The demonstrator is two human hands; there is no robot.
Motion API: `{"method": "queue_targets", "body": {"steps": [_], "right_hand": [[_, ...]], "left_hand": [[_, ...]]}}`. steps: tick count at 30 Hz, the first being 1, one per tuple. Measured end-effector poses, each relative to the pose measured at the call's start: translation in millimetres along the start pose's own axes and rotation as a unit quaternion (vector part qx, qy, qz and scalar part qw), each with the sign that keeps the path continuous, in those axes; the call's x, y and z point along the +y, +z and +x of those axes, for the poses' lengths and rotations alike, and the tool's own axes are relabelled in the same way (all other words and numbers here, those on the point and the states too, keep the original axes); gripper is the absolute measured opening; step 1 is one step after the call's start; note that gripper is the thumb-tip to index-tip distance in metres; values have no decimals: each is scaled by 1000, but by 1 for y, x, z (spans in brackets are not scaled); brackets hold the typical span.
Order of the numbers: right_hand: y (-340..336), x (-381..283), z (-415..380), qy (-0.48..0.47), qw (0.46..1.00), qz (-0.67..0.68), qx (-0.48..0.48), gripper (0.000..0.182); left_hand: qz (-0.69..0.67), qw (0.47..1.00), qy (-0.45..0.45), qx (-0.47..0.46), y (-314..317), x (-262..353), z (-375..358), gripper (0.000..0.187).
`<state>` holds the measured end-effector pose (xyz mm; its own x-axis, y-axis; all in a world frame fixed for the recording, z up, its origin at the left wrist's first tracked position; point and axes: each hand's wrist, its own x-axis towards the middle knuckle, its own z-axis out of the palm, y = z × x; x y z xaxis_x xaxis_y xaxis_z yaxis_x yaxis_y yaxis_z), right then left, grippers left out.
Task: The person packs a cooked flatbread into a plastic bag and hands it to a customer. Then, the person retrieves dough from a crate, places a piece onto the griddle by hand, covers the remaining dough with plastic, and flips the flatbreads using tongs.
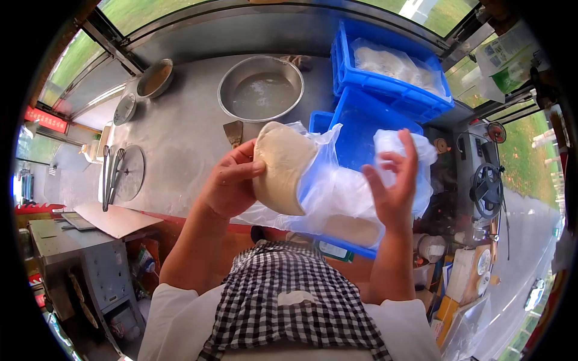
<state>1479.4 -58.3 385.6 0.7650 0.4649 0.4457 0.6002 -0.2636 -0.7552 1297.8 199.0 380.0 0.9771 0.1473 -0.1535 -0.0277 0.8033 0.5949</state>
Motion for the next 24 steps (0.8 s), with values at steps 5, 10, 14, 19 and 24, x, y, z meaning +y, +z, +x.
{"method": "queue_targets", "body": {"steps": [5,10,14,19,24], "right_hand": [[57,-5,-1,23,981,42,-187,54],[66,-7,6,13,989,-29,-144,29],[94,-30,-7,75,975,-145,-151,87],[104,31,-9,178,954,-145,-194,75],[78,58,13,196,961,-21,-193,50]], "left_hand": [[-22,996,-55,-64,11,11,-26,51],[-40,994,-35,-99,-6,32,-61,52],[-44,998,-13,-52,-24,47,-88,54],[-28,997,72,22,-41,60,-132,59],[-22,973,188,133,-67,57,-181,60]]}}
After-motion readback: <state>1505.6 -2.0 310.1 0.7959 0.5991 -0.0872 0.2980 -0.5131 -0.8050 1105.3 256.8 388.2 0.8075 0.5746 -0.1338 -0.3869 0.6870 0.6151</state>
